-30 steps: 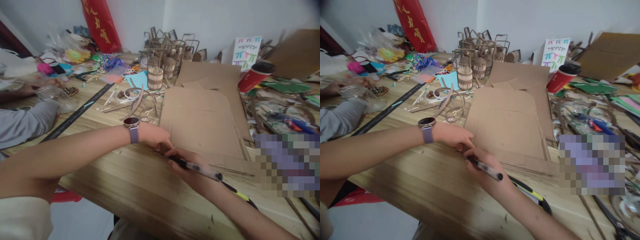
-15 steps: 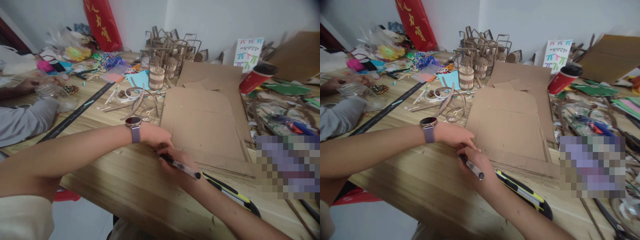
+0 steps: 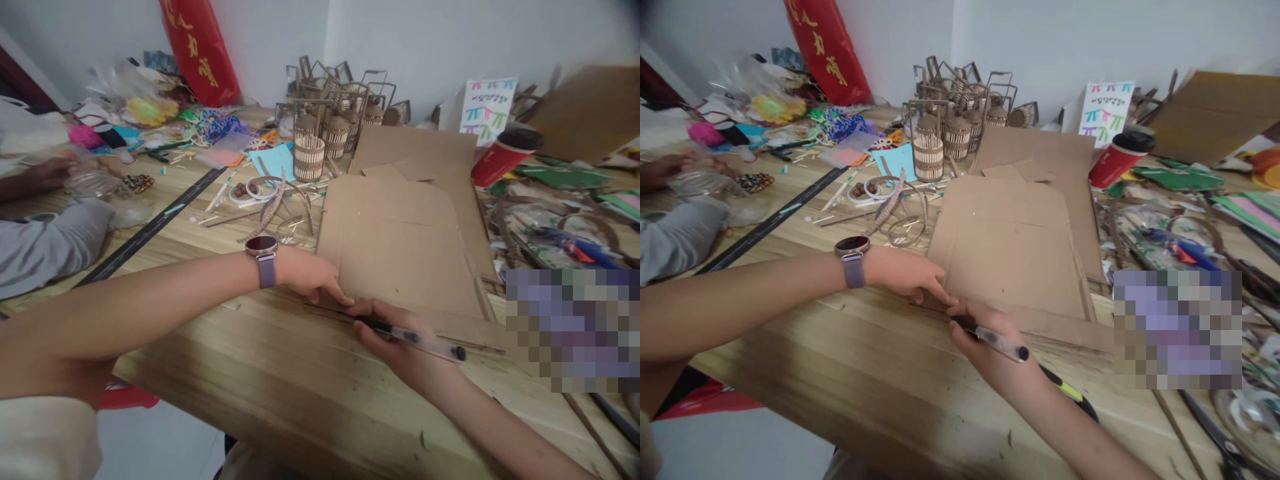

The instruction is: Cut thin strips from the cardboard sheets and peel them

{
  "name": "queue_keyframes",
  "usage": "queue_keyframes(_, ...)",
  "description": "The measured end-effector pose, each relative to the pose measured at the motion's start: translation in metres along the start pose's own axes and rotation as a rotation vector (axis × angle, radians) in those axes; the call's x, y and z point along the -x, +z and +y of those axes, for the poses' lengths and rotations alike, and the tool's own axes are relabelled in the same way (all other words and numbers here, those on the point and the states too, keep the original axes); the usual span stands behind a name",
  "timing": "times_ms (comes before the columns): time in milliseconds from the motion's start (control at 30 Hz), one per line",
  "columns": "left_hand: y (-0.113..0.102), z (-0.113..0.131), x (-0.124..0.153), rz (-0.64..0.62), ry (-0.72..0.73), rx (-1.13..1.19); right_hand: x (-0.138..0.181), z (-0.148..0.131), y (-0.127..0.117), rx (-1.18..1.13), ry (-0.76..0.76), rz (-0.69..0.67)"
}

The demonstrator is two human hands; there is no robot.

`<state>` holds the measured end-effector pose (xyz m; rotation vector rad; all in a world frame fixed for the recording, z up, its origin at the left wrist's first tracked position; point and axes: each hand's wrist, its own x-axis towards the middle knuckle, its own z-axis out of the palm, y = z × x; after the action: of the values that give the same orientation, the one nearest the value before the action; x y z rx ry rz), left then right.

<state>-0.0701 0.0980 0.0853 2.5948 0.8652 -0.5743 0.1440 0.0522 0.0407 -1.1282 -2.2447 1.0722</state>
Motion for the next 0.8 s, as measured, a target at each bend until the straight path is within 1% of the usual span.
queue_keyframes(133,-0.001,0.001,0.0,-0.04,-0.029,-0.004,0.012,0.006,-0.021,0.005,0.11,-0.008)
queue_keyframes(200,-0.001,0.002,0.0,-0.047,-0.034,0.012,0.018,0.009,-0.032,0.032,0.142,-0.004)
queue_keyframes(400,-0.002,0.004,0.001,-0.049,-0.043,0.026,0.037,0.029,-0.062,0.165,0.153,0.063)
queue_keyframes(533,-0.001,0.005,0.002,-0.051,-0.074,0.01,0.054,0.042,-0.086,0.214,0.139,0.125)
queue_keyframes(633,0.003,0.008,0.004,-0.033,-0.108,-0.006,0.059,0.05,-0.101,0.31,0.145,0.142)
queue_keyframes(700,0.008,0.008,0.006,0.002,-0.121,-0.024,0.055,0.055,-0.106,0.454,0.104,0.175)
queue_keyframes(767,0.015,0.008,0.009,0.061,-0.127,-0.049,0.045,0.059,-0.108,0.643,0.002,0.204)
queue_keyframes(800,0.018,0.009,0.012,0.106,-0.14,-0.063,0.037,0.061,-0.107,0.741,-0.057,0.197)
